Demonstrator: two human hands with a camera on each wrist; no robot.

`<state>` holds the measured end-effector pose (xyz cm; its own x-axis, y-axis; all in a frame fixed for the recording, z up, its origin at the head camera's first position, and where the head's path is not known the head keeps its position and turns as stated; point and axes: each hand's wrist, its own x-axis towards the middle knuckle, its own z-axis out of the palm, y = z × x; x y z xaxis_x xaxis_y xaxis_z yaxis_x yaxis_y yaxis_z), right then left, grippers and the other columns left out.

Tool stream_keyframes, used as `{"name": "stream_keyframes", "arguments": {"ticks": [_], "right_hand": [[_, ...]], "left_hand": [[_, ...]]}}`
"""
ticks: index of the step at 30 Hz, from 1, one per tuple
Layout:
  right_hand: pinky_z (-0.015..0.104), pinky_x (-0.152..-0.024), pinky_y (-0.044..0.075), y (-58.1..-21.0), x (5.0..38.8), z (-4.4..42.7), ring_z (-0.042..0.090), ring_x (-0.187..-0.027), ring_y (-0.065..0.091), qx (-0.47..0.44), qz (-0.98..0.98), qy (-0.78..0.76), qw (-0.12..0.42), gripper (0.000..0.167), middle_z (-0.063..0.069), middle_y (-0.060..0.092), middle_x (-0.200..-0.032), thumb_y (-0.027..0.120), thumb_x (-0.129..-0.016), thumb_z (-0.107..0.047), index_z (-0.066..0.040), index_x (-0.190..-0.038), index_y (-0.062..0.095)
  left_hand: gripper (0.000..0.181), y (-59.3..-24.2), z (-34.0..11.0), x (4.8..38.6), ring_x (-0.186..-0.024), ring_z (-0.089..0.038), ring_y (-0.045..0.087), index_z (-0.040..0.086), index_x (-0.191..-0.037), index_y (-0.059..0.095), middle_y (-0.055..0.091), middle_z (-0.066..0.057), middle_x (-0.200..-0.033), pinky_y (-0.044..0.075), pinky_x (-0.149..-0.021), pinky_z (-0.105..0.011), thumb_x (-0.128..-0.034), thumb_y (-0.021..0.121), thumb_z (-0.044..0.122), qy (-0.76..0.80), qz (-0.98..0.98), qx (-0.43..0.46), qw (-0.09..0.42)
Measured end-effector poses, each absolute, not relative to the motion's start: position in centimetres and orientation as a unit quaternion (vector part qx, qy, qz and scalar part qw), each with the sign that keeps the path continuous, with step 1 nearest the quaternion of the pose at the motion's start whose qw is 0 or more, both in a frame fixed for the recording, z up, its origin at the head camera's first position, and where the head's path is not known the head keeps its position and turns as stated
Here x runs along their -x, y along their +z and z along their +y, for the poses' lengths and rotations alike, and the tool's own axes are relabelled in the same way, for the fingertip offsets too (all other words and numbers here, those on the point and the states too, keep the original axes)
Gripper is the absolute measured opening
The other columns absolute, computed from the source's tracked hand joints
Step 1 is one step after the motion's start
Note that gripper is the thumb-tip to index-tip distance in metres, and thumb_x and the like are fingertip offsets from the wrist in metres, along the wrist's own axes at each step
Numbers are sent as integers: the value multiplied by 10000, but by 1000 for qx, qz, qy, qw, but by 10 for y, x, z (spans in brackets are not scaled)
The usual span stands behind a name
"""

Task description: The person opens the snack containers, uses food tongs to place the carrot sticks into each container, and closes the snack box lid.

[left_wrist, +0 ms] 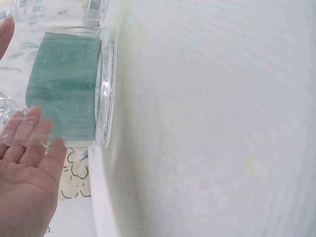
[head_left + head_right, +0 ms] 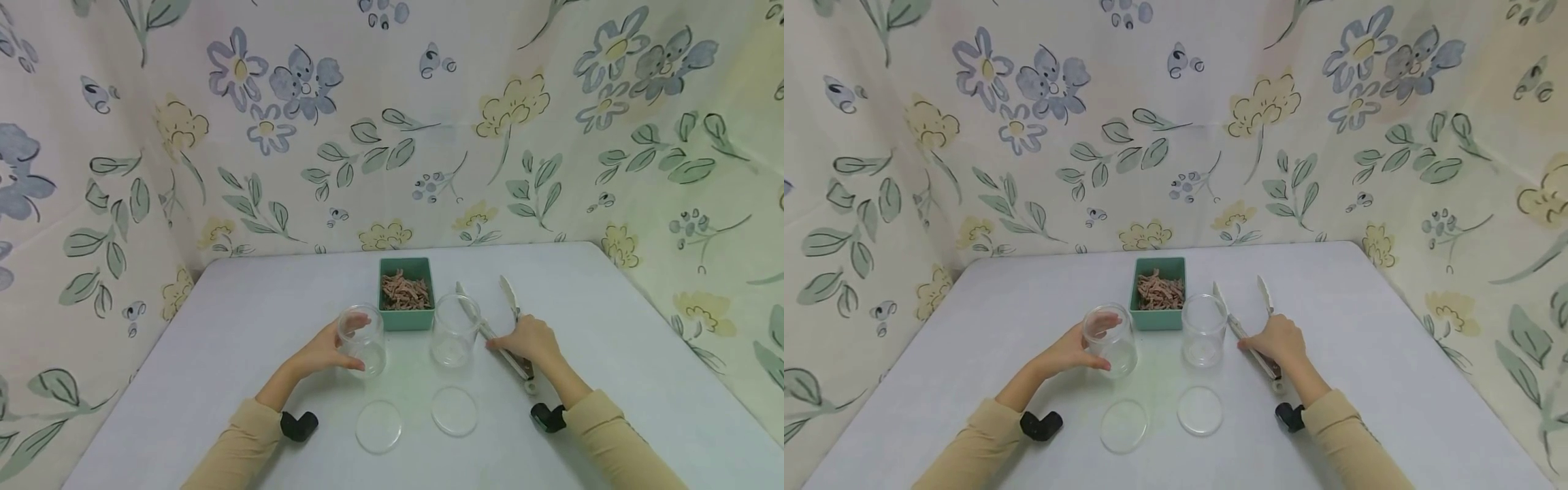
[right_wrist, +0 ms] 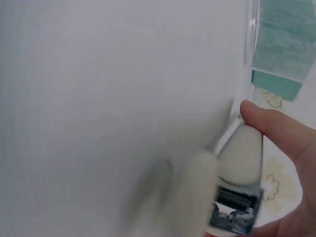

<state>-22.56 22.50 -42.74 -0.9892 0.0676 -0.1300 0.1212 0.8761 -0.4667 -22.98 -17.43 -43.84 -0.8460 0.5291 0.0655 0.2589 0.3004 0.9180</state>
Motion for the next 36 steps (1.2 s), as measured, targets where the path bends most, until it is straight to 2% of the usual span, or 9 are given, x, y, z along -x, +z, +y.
{"name": "stream_keyframes", "arguments": {"ticks": [6,8,15,19,24,29,33,36], "right_hand": [[322,-467,458,-416,225,239,241,-578,520,-42,968,-246,22,552,138,543,-686,810,-721,-364,112,-839,558],[340,-490,447,-413,227,244,254,-604,507,-39,970,-240,11,530,139,534,-700,811,-719,-349,97,-839,551],[539,-654,511,-408,233,258,461,-806,590,6,982,-188,-19,654,333,586,-900,779,-731,-308,211,-1038,525],[567,-689,500,-409,234,262,487,-855,579,21,986,-165,-29,683,356,570,-956,765,-752,-306,220,-1098,502],[569,-706,493,-410,233,265,472,-860,577,50,985,-156,-61,673,352,576,-975,781,-748,-232,217,-1166,503],[507,-635,482,-404,237,271,346,-727,560,68,978,-174,-91,582,290,630,-907,780,-755,-170,179,-1167,563],[451,-591,452,-391,242,279,300,-698,534,79,970,-198,-113,558,256,648,-889,788,-760,-164,156,-1170,586],[467,-616,463,-373,247,284,310,-719,543,99,967,-201,-120,556,264,654,-916,789,-765,-161,152,-1178,586]], "left_hand": [[806,-437,-173,230,-1360,-417,344,-31,-1411,400,437,-217,-1441,263,-1085,-637,-730,828,18,542,793,-248,128],[804,-436,-173,230,-1361,-417,343,-33,-1408,401,438,-217,-1440,261,-1087,-635,-728,827,14,544,791,-248,129],[787,-435,-174,229,-1357,-418,346,-33,-1402,409,441,-218,-1435,269,-1079,-642,-734,822,14,545,791,-247,130],[786,-435,-173,229,-1358,-418,347,-31,-1403,407,440,-217,-1436,269,-1078,-644,-736,820,10,544,792,-246,129],[781,-434,-173,228,-1361,-418,343,-36,-1403,409,440,-218,-1437,263,-1086,-635,-737,816,-3,548,790,-245,129],[779,-434,-172,228,-1364,-415,340,-41,-1405,412,442,-218,-1438,255,-1098,-621,-740,815,-5,553,786,-245,130],[786,-434,-173,228,-1363,-414,343,-43,-1402,413,442,-221,-1436,261,-1097,-616,-733,824,5,553,785,-246,131],[786,-435,-174,229,-1362,-415,342,-42,-1403,413,440,-224,-1436,262,-1096,-618,-734,823,4,552,785,-247,131]]}}
